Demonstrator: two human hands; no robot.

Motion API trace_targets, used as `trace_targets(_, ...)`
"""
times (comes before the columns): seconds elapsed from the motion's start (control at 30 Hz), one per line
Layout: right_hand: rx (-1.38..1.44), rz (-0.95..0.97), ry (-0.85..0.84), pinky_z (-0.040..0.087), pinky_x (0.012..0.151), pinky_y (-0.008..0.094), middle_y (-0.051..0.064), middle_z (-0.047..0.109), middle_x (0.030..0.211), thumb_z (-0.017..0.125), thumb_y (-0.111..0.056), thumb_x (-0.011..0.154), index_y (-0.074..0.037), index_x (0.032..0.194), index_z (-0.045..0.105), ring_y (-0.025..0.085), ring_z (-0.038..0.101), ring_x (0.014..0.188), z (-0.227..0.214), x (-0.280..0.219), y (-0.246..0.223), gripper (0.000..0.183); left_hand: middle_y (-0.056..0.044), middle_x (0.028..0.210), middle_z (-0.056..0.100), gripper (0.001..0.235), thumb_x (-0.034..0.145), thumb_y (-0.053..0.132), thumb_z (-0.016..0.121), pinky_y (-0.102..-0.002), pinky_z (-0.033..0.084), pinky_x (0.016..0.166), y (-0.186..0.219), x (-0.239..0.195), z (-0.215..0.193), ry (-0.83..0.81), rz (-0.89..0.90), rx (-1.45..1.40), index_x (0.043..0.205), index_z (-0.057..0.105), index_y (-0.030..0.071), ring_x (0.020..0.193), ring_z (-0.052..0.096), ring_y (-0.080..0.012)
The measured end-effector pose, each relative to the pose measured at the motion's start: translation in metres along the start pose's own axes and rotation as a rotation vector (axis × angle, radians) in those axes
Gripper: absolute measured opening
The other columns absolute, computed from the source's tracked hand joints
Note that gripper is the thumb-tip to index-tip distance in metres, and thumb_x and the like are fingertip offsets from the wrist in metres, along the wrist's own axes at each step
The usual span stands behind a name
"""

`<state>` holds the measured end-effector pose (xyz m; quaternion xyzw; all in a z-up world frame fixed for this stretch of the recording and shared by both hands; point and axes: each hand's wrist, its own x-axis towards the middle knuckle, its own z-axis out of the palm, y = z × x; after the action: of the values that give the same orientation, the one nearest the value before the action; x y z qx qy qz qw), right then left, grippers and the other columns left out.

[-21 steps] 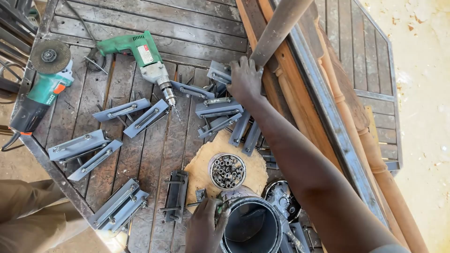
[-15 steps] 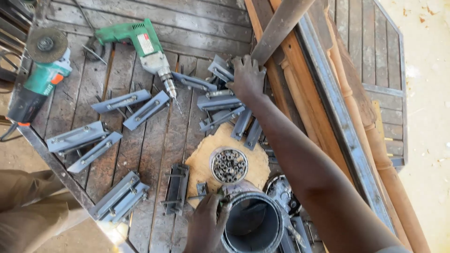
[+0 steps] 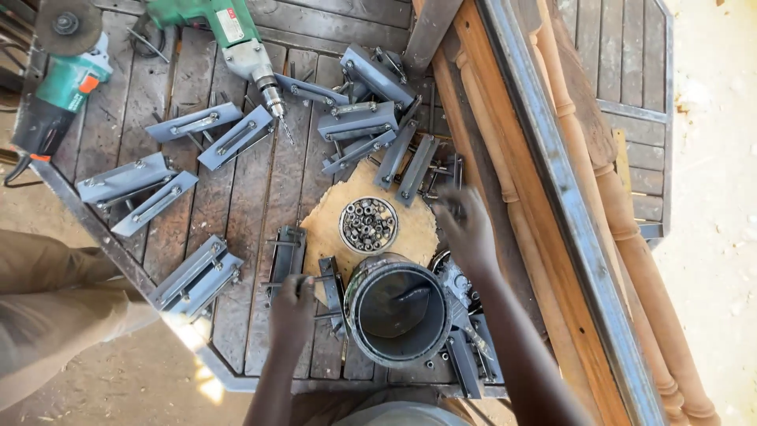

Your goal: Painting small metal brackets or hinges with black paint using a handheld brush on a workbench.

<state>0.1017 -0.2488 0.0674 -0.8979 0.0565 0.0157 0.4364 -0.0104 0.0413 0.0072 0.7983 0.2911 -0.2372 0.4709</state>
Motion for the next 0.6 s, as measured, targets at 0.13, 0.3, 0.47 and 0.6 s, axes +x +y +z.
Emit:
trace_targets(0.13, 0.249, 0.305, 0.1, 0.05, 0.082, 0.051, 0.018, 0.063, 0.104, 0.057, -0.024, 0.105, -0.005, 0.12, 0.068, 0.026, 0.059, 0.096, -0.016, -0.101, 0.032, 0.026, -0.02, 0.1, 0.073, 0.04, 0.1, 0.035, 0.051, -0.052, 0.055, 0.071, -0.023, -0.009, -0.005, 0.049, -0.051, 0.071, 0.123, 0.069, 0.008, 0.091, 0.073, -0.04)
trace_targets(0.3, 0.394, 0.488, 0.19, 0.052, 0.082, 0.046, 0.025, 0.067, 0.107, 0.059, -0.014, 0.103, 0.004, 0.121, 0.069, 0.029, 0.06, 0.099, -0.023, -0.171, 0.059, 0.027, -0.02, 0.1, 0.07, 0.044, 0.105, 0.042, 0.053, -0.048, 0.051, 0.06, -0.026, -0.005, 0.028, -0.067, 0.023, 0.166, 0.123, 0.068, 0.006, 0.086, 0.071, -0.037)
trace_targets(0.47, 0.45, 0.377, 0.128, 0.052, 0.075, 0.04, 0.016, 0.066, 0.094, 0.061, -0.013, 0.102, 0.002, 0.115, 0.071, 0.019, 0.056, 0.089, -0.04, -0.177, 0.05, 0.022, -0.019, 0.117, 0.075, 0.05, 0.098, 0.05, 0.057, -0.056, 0.056, 0.086, -0.026, 0.026, 0.06, -0.06, -0.025, 0.37, 0.126, 0.073, 0.013, 0.113, 0.07, -0.0415)
trace_targets(0.6, 0.403, 0.267, -0.005, 0.053, 0.074, 0.042, 0.019, 0.071, 0.092, 0.064, -0.012, 0.099, -0.001, 0.112, 0.072, 0.019, 0.059, 0.087, -0.059, -0.18, 0.021, 0.019, -0.022, 0.11, 0.076, 0.045, 0.097, 0.044, 0.059, -0.057, 0.057, 0.077, -0.051, 0.044, 0.066, 0.043, -0.025, 0.369, 0.122, 0.075, 0.01, 0.103, 0.072, -0.0444)
